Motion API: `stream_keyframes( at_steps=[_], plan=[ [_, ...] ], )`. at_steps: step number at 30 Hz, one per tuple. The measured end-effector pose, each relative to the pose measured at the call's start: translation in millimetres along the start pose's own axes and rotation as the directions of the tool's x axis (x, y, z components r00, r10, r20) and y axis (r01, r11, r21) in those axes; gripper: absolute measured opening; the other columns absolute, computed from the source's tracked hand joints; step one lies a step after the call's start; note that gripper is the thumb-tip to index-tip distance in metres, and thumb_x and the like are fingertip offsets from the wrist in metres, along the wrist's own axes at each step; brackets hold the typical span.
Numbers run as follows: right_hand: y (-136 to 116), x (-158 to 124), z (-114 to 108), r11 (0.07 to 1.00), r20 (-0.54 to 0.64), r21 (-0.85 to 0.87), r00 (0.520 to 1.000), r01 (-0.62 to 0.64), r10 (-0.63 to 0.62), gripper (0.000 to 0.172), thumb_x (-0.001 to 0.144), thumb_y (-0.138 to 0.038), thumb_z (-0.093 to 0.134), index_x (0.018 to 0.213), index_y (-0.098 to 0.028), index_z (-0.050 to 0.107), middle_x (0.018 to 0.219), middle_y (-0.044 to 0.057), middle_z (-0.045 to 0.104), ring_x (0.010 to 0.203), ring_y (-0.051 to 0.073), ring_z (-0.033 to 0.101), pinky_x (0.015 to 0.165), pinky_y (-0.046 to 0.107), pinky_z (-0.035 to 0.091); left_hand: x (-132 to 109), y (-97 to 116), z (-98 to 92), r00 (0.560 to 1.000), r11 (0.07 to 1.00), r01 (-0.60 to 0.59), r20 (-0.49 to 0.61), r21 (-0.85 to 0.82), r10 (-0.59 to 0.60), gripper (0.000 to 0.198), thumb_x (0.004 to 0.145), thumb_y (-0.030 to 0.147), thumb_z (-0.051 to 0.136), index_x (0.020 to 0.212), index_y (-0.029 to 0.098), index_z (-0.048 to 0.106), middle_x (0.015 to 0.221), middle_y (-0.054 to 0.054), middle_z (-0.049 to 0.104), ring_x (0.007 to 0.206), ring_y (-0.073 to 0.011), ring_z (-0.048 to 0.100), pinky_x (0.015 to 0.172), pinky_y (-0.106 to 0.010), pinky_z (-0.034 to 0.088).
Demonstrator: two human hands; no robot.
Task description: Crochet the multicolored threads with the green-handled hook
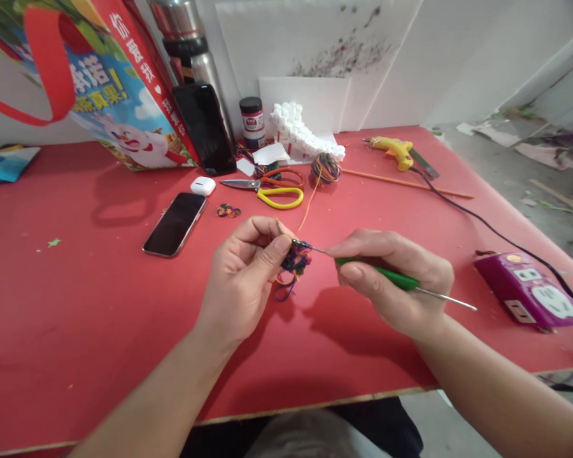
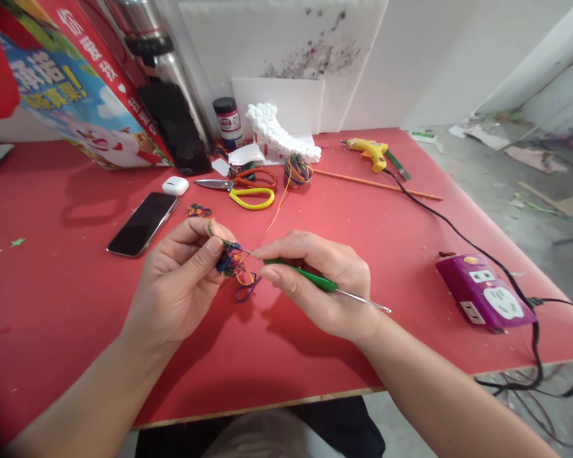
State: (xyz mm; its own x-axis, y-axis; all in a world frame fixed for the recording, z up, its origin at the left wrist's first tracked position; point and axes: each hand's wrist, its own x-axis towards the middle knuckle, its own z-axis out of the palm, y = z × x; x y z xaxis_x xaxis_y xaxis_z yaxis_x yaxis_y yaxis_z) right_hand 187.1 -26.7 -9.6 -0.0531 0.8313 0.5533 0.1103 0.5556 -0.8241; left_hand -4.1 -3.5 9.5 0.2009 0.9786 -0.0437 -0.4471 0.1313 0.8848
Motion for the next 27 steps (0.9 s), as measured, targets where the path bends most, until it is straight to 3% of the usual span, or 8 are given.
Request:
stream_keyframes(
  at_steps=[10,20,27],
  plan=[
    [-0.9,7.5,-2.9,0.995,0.048,0.046,0.994,0.091,-0.093,0.013,0.094,-0.020,0.081,0.102,-0.026,0.088,0.074,0.005,0.078,0.062,0.020,0.070,0.058,0.034,0.058,0.4,1.9,-3.4,0.996,1.000,-0.008,0.086,0.015,0.006,0.027,0.084,0.032,0.094,0.082,0.018,0.071,0.083,0.000,0.065,0.065,-0.0090,0.056,0.056,-0.021,0.050],
    [-0.4,9.1,-4.8,0.982,0.106,-0.037,0.978,0.185,-0.180,0.019,0.095,-0.015,0.079,0.105,-0.028,0.088,0.078,0.005,0.081,0.064,0.020,0.071,0.057,0.033,0.056,-2.2,-0.3,-9.3,0.980,0.960,-0.177,0.127,0.218,0.152,0.020,0.097,0.030,0.082,0.089,0.020,0.067,0.089,-0.001,0.066,0.064,-0.0091,0.058,0.057,-0.022,0.053],
    [1.9,3.7,-3.0,0.938,0.161,-0.148,0.943,0.314,-0.291,0.022,0.100,-0.010,0.071,0.117,-0.020,0.080,0.086,0.007,0.081,0.069,0.018,0.073,0.063,0.030,0.062,1.3,-8.5,-10.2,0.965,0.958,-0.246,0.132,0.147,0.228,0.017,0.098,0.028,0.081,0.092,0.020,0.068,0.092,-0.001,0.070,0.062,-0.0074,0.058,0.056,-0.020,0.054]
  ],
)
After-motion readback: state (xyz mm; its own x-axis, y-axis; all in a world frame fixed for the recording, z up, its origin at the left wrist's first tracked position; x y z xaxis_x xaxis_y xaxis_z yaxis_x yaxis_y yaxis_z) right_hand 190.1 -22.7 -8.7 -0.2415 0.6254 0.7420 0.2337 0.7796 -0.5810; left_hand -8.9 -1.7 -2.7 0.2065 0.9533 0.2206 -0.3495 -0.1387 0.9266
